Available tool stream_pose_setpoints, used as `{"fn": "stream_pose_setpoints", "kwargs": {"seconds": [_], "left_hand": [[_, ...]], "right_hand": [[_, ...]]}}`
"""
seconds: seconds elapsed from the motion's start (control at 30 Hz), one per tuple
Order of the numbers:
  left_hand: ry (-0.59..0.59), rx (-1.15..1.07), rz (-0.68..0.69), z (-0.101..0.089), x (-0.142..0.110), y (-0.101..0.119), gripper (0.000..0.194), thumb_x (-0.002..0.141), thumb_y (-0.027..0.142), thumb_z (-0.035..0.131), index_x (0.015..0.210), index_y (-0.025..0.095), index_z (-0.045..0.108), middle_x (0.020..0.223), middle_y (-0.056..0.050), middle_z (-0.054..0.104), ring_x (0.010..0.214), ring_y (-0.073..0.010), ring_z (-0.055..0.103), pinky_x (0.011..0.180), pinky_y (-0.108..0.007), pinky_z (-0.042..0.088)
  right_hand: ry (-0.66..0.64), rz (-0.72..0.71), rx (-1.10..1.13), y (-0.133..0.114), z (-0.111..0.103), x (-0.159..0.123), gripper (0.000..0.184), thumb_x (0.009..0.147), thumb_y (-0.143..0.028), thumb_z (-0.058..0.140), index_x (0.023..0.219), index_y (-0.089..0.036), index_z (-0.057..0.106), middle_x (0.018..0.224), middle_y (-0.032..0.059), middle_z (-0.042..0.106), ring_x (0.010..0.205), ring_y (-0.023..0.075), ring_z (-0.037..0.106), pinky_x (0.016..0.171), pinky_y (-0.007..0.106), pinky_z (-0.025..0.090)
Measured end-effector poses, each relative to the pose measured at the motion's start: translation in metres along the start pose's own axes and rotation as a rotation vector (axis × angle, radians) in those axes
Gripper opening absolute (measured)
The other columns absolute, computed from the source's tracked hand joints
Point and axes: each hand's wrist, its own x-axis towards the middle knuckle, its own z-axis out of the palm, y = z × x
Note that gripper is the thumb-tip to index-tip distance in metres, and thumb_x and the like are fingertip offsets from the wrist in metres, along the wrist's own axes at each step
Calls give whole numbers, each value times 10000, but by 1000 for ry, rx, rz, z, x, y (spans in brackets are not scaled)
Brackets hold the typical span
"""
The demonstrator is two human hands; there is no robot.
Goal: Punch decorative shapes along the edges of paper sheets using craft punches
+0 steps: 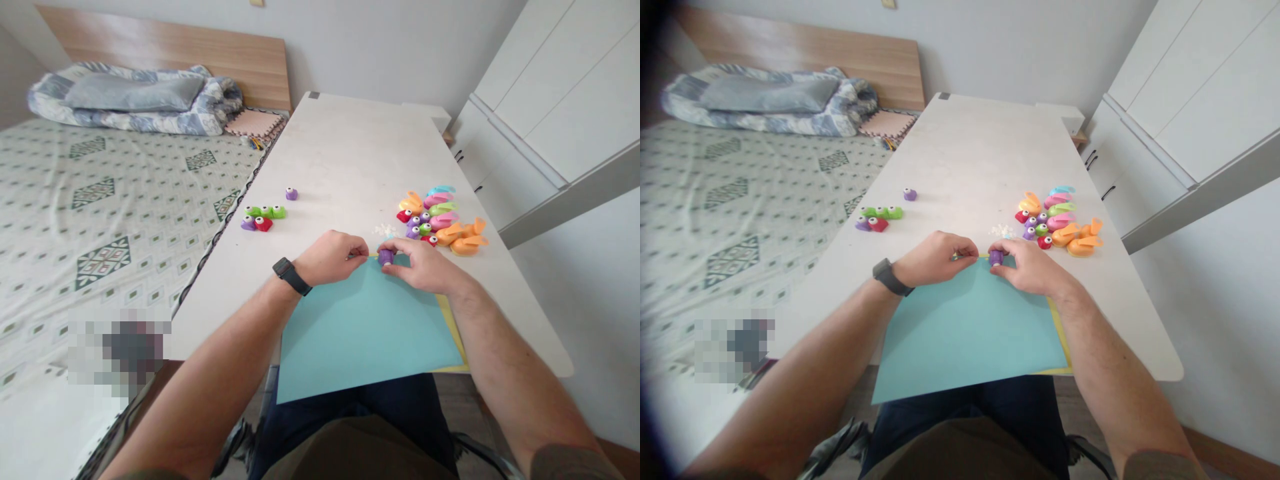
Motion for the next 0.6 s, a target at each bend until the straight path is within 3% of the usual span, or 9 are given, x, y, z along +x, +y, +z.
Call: {"fn": "stream_pose_setpoints", "kwargs": {"seconds": [0.6], "left_hand": [[-11,11,1,-1,-1,0,190,883,220,593,974,186,757,848,-19,766,770,-159,699,719,-260,495]], "right_hand": [[17,21,-41,2,7,3,205,828,-252,717,1031,-266,695,996,41,734,934,253,669,890,428,534]]}}
